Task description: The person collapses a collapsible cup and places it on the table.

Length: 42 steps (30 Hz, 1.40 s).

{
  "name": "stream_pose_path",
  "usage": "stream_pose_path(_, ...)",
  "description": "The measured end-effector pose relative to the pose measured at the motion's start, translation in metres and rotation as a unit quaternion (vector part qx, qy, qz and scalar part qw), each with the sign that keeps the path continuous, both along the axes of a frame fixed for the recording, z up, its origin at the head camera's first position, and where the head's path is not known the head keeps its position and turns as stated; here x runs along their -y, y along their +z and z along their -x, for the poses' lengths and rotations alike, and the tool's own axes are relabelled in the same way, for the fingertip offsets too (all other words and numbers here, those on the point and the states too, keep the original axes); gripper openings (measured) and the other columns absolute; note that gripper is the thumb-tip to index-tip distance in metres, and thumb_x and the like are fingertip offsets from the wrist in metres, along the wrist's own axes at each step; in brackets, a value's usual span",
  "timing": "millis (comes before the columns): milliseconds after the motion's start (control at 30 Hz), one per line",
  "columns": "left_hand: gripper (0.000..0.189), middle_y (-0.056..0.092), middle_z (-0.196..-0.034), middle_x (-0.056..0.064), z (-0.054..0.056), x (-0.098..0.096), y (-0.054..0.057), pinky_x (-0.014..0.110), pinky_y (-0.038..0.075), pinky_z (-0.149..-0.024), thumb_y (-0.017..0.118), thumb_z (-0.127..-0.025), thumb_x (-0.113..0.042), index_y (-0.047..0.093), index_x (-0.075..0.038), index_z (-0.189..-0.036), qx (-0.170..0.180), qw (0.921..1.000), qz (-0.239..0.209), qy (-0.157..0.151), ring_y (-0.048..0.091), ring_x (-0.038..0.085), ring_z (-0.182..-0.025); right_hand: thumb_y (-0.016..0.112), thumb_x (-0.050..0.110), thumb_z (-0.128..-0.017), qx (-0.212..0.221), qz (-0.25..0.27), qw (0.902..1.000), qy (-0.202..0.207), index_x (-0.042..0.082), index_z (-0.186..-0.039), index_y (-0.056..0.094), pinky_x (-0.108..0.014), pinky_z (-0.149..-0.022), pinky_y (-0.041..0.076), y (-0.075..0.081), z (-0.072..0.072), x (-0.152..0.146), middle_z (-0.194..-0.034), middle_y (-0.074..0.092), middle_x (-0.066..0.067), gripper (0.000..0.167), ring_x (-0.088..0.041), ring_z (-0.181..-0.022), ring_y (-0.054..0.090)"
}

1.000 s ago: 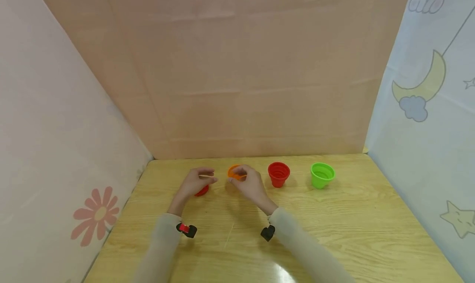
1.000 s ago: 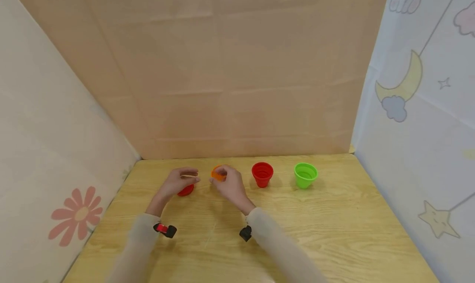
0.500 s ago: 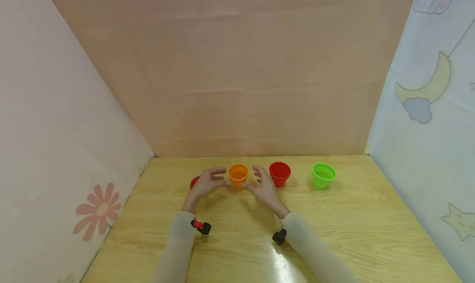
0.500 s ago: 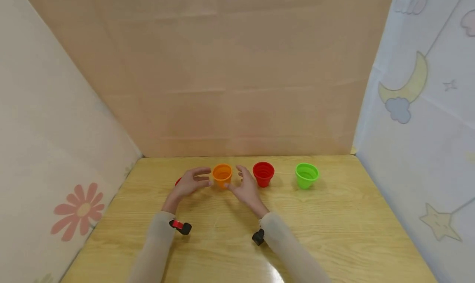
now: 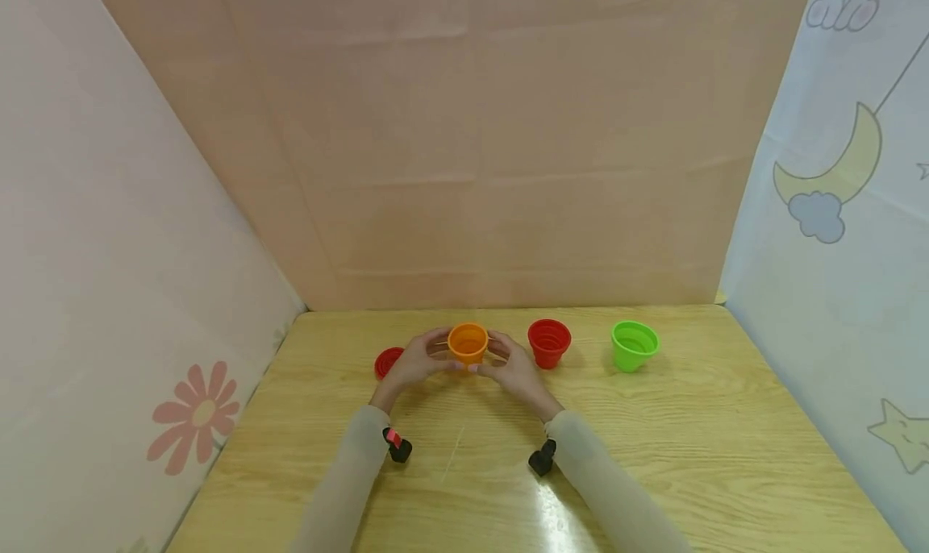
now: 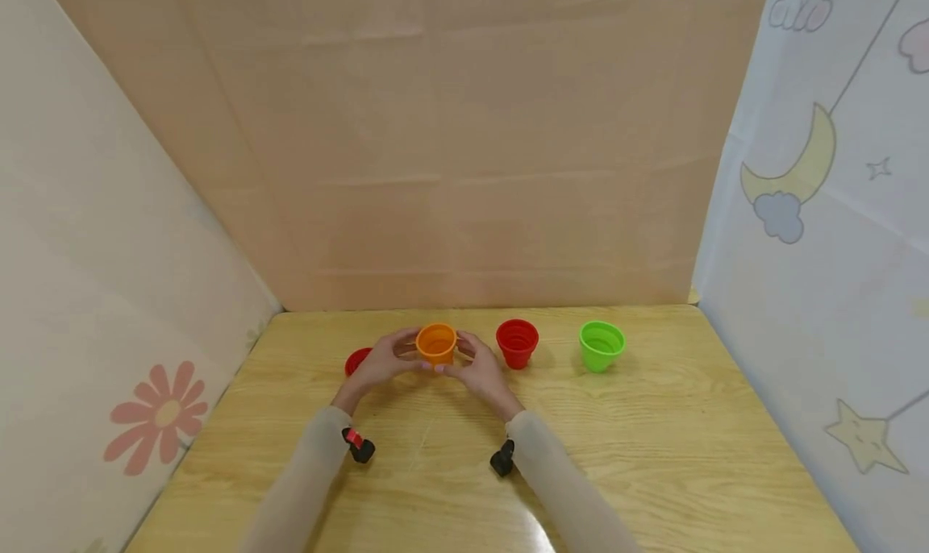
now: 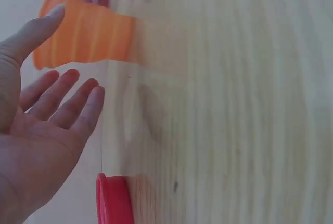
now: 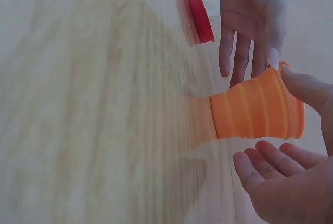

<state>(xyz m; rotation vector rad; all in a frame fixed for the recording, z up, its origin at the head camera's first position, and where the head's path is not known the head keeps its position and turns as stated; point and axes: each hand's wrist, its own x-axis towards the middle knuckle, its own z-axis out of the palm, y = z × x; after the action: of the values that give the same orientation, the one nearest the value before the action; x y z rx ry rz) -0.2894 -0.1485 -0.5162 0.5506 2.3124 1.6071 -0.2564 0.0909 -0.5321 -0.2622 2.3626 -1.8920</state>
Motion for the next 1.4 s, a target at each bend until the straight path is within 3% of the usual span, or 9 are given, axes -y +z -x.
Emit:
stream_pose_path(200, 0.071, 0.055, -0.157, 0.01, -0.002, -0.004, -0.002, 0.051, 0.053, -0.115, 0.083, -0.093, -0.022, 0.05, -0.016, -0.156, 0.006, 0.9999, 0.016, 0.001, 0.06, 0.036, -0.139, 0.083, 0.016, -0.091, -0.003, 0.014, 0.9999, 0.008, 0.01, -0.156, 0.048, -0.053, -0.119, 0.047, -0.004, 0.006, 0.0, -0.154, 0.058, -0.017, 0.074, -0.038, -0.143, 0.056)
stream_pose_path(400, 0.068, 0.057, -0.155, 0.01, -0.001, -0.003, -0.004, 0.048, 0.054, -0.114, 0.082, -0.093, -0.019, 0.051, -0.016, -0.155, 0.016, 0.9998, -0.006, 0.01, 0.061, 0.034, -0.138, 0.083, 0.018, -0.092, -0.001, 0.01, 0.9999, 0.012, 0.014, -0.155, 0.05, -0.052, -0.117, 0.05, -0.002, 0.008, 0.001, -0.152, 0.06, -0.014, 0.071, -0.036, -0.142, 0.057)
stream_pose_path(600, 0.066, 0.056, -0.156, 0.017, 0.002, -0.004, -0.004, 0.045, 0.055, -0.113, 0.077, -0.096, -0.014, 0.049, -0.008, -0.156, 0.008, 0.9998, -0.019, 0.009, 0.06, 0.037, -0.139, 0.082, 0.015, -0.092, 0.003, 0.013, 0.9999, 0.009, 0.013, -0.153, 0.053, -0.053, -0.116, 0.051, -0.002, 0.012, 0.0, -0.15, 0.062, -0.015, 0.067, -0.037, -0.14, 0.058)
stream_pose_path(867, 0.06, 0.062, -0.151, 0.013, 0.001, -0.005, -0.004, 0.044, 0.058, -0.109, 0.078, -0.097, -0.017, 0.056, -0.012, -0.152, 0.003, 0.9999, -0.016, 0.001, 0.065, 0.034, -0.134, 0.083, 0.013, -0.09, 0.003, 0.014, 0.9999, 0.005, 0.012, -0.148, 0.058, -0.05, -0.113, 0.054, 0.0, 0.012, 0.0, -0.145, 0.066, -0.015, 0.063, -0.036, -0.136, 0.062)
stream_pose_path(1100, 0.057, 0.064, -0.149, 0.011, -0.013, -0.008, 0.0, 0.04, 0.059, -0.108, 0.078, -0.096, -0.019, 0.059, -0.015, -0.15, 0.005, 0.9999, -0.011, -0.003, 0.067, 0.031, -0.131, 0.084, 0.015, -0.09, -0.008, 0.009, 0.9998, 0.013, 0.012, -0.147, 0.059, -0.047, -0.111, 0.057, 0.005, -0.002, -0.009, -0.143, 0.068, -0.014, 0.063, -0.035, -0.133, 0.065)
stream_pose_path(1400, 0.059, 0.066, -0.146, 0.014, -0.043, -0.013, 0.009, 0.034, 0.061, -0.102, 0.082, -0.093, -0.019, 0.06, -0.011, -0.148, 0.018, 0.9995, -0.026, -0.006, 0.069, 0.032, -0.129, 0.085, 0.014, -0.089, -0.036, -0.011, 0.9987, 0.035, 0.007, -0.144, 0.061, -0.043, -0.103, 0.062, 0.014, -0.031, -0.022, -0.138, 0.07, -0.017, 0.061, -0.036, -0.126, 0.069)
